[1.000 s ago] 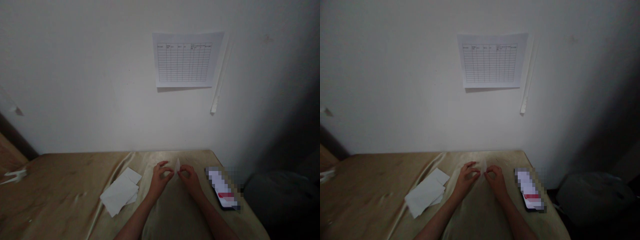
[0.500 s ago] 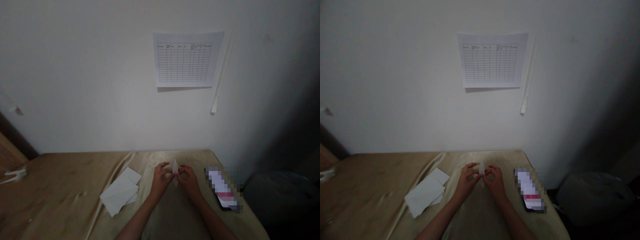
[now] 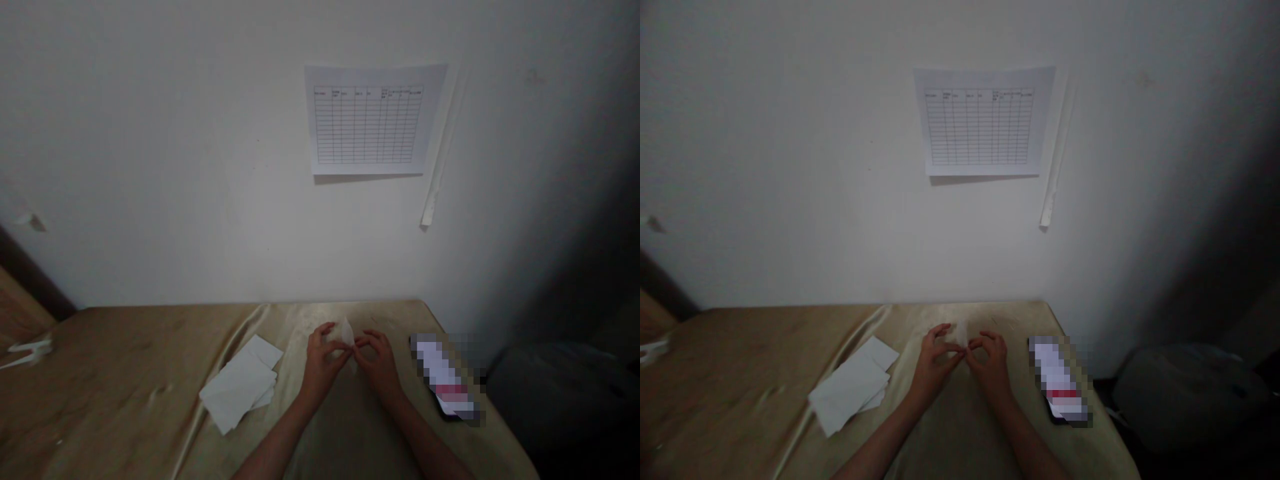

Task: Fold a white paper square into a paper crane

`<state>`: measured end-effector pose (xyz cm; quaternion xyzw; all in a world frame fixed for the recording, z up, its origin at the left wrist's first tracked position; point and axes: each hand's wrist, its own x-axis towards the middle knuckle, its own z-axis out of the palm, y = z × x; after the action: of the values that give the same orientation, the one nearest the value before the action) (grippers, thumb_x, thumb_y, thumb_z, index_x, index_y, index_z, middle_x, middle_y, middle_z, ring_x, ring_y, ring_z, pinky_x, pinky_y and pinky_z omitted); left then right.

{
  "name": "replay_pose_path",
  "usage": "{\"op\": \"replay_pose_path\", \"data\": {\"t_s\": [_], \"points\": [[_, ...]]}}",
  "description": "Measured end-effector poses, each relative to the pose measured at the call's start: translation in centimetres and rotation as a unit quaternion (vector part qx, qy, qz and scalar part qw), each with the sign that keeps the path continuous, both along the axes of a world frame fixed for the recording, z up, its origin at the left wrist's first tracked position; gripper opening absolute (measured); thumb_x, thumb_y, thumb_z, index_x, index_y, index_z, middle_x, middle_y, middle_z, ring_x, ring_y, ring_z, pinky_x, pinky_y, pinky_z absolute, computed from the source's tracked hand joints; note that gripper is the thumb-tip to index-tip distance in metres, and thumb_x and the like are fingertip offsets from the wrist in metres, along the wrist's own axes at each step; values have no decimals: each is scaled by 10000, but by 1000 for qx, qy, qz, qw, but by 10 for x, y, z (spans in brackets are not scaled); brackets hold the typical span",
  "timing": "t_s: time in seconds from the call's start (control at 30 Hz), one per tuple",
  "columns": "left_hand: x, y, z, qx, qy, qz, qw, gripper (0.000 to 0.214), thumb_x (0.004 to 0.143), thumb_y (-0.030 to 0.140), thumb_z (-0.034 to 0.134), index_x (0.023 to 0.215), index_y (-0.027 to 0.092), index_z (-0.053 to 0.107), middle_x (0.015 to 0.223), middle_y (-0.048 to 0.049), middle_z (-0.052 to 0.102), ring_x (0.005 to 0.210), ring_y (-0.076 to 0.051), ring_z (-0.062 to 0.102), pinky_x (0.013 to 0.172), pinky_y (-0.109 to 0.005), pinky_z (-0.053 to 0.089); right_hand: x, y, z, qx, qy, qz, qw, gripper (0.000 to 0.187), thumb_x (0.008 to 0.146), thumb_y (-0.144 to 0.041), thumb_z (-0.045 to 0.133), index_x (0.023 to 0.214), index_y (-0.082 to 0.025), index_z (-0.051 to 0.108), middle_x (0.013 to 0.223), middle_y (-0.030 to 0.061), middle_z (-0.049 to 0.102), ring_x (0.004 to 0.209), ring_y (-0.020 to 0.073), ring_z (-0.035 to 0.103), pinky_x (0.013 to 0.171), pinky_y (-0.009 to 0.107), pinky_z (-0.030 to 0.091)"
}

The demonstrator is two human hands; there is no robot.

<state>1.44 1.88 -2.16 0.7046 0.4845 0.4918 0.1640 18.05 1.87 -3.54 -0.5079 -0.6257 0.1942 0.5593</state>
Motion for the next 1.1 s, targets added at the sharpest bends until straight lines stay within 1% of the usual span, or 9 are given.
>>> {"op": "replay_pose_path", "data": {"t_s": [0.17,0.3,0.4,0.53,0.73,0.83,1.0,1.1], "points": [[-2,3,-3,11,17,17,1000,72,753,267,777,816,298,795,1350,-54,541,1151,-263,544,1011,-477,471,0,1,2,-17,23,32,999,103,778,-308,679,841,-261,746,992,59,683,1143,259,553,1026,418,413],[-2,3,-3,10,13,20,1000,79,747,256,781,813,296,795,1349,-59,540,1145,-267,555,992,-476,486,1,1,4,-39,35,52,997,127,806,-344,664,818,-260,759,961,65,710,1162,262,548,1029,423,409],[-1,3,-2,6,5,25,1000,62,739,265,790,799,280,788,1333,-62,552,1142,-264,559,988,-471,490,0,0,5,-36,37,65,997,134,800,-364,675,783,-263,761,922,68,724,1155,270,556,1023,438,416],[-1,2,-2,4,2,24,1000,57,734,263,796,786,277,779,1309,-56,568,1132,-259,562,989,-475,486,0,1,5,-29,41,72,996,166,800,-406,686,786,-263,770,910,77,734,1166,276,554,1022,452,419],[0,1,1,-2,1,16,1000,51,750,287,778,801,281,774,1276,-55,581,1128,-260,562,988,-493,485,2,2,4,-57,51,72,994,199,785,-449,694,773,-268,776,932,86,740,1174,284,556,1033,467,413],[1,1,1,1,8,17,1000,57,748,255,770,798,279,773,1279,-56,582,1132,-258,562,991,-495,487,2,3,4,-67,57,80,993,217,772,-470,705,769,-266,777,922,89,742,1180,287,555,1035,467,415],[2,1,-1,3,28,24,999,137,707,179,783,791,286,775,1289,-47,582,1135,-260,565,1008,-499,474,3,4,4,-79,62,87,991,250,756,-497,713,764,-256,775,920,96,740,1185,291,557,1026,452,423],[3,1,-1,0,36,23,999,106,706,233,801,796,282,776,1307,-54,571,1152,-275,557,1017,-518,462,4,4,4,-84,58,87,991,222,773,-476,696,755,-269,775,919,83,740,1180,289,565,1023,440,428]]}}
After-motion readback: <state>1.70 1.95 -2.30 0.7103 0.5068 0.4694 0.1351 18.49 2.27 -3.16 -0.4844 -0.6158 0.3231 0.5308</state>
